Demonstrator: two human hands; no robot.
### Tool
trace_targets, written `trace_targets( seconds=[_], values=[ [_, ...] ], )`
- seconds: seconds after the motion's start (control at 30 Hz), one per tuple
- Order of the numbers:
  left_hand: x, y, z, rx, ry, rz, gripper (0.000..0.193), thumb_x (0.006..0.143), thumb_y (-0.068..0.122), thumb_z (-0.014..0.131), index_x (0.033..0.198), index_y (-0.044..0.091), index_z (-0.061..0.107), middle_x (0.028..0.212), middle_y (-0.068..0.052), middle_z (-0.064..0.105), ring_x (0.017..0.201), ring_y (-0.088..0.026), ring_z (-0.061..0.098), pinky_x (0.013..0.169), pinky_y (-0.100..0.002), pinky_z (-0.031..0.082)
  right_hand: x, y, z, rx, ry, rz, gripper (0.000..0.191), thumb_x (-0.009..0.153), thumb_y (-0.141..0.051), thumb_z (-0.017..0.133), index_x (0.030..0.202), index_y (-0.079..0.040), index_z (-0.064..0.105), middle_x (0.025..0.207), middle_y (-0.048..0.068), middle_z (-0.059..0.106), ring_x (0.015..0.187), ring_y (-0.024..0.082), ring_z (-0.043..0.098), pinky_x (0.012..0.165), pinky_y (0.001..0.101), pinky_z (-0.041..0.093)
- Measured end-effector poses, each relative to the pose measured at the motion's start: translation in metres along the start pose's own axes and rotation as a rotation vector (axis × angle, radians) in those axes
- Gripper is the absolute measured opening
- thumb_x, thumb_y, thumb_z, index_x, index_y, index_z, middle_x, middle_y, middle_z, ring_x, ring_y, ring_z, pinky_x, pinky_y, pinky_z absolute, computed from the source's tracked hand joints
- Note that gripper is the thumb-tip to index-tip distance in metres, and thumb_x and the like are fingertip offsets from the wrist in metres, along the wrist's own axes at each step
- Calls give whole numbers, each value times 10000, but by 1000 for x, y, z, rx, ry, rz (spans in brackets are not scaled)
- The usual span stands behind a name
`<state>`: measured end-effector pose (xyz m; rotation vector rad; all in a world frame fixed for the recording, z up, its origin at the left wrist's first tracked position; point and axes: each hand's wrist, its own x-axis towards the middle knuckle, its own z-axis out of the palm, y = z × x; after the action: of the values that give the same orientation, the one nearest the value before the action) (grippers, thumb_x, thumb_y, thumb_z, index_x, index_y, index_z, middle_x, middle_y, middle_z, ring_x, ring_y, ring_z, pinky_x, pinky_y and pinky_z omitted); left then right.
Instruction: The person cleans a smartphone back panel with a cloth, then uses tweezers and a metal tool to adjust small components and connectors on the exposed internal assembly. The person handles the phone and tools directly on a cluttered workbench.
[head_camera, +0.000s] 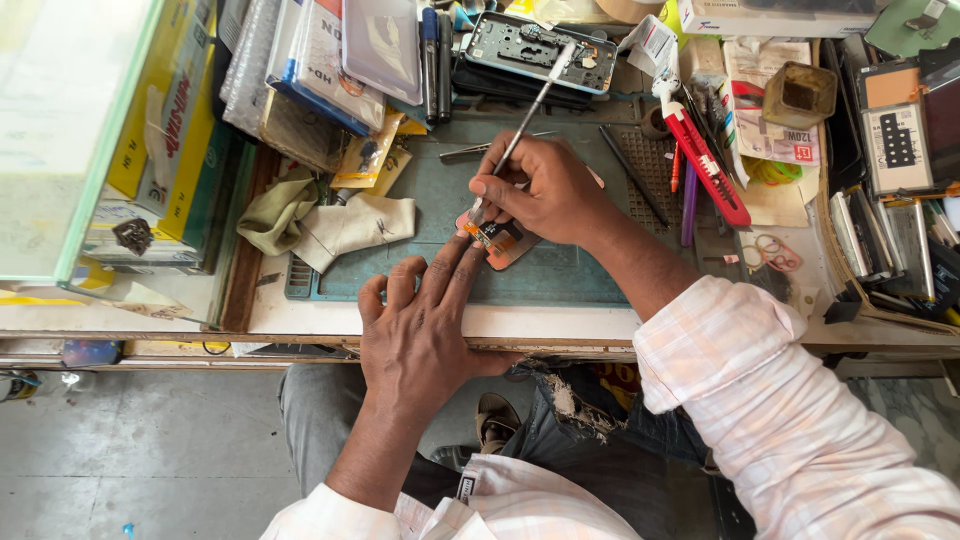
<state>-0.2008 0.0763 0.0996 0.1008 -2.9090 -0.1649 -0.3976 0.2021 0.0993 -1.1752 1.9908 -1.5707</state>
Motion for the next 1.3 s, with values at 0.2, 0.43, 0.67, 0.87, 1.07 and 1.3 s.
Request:
trace_targets(
  seconds=[0.2, 0.43, 0.67, 0.87, 1.07, 1.3],
  values=[
    [-1, -1, -1, -34, 29, 7, 1354, 312, 770, 854, 1494, 220, 487, 1503, 73, 491, 1227, -218, 489, 1060, -450, 281, 0, 2, 0, 28, -52, 0, 137, 1014, -132, 684, 1001, -6, 632, 890, 63, 757, 834, 81, 744, 737, 241, 644],
    [1, -1, -2, -71, -1, 0, 1369, 305, 774, 863, 1487, 202, 473, 1497, 54, 477, 1221, -232, 475, 1064, -459, 273, 0, 2, 1, 32, -65, -25, 137, 1008, -129, 697, 999, -9, 632, 886, 58, 754, 799, 71, 715, 711, 235, 627],
    [0, -1, -3, -67, 3, -1, 1343, 307, 748, 877, 1470, 202, 488, 1491, 65, 482, 1219, -226, 480, 1054, -464, 285, 1, -3, 0, 62, -32, 12, 133, 1009, -143, 680, 992, -21, 629, 879, 41, 762, 812, 62, 742, 731, 230, 643],
    [0, -2, -3, -78, 13, 2, 1342, 311, 735, 880, 1480, 205, 489, 1499, 67, 478, 1225, -220, 479, 1068, -455, 290, 2, -3, 0, -81, -20, 48, 140, 1004, -141, 684, 961, -20, 629, 840, 48, 762, 782, 68, 748, 684, 230, 636],
    [1, -2, -3, -54, -24, -2, 1361, 325, 737, 892, 1510, 211, 480, 1537, 68, 461, 1222, -225, 471, 1064, -466, 278, 0, -1, 0, 37, -60, 33, 133, 1006, -134, 684, 981, -17, 626, 891, 46, 761, 813, 63, 725, 709, 233, 626],
    [2, -1, -3, -58, -47, -17, 1392, 303, 733, 893, 1534, 238, 474, 1548, 79, 462, 1232, -224, 465, 1068, -462, 274, 2, -2, 1, -7, -17, 56, 134, 998, -142, 685, 972, -23, 629, 864, 44, 762, 801, 61, 742, 711, 232, 635]
  ],
)
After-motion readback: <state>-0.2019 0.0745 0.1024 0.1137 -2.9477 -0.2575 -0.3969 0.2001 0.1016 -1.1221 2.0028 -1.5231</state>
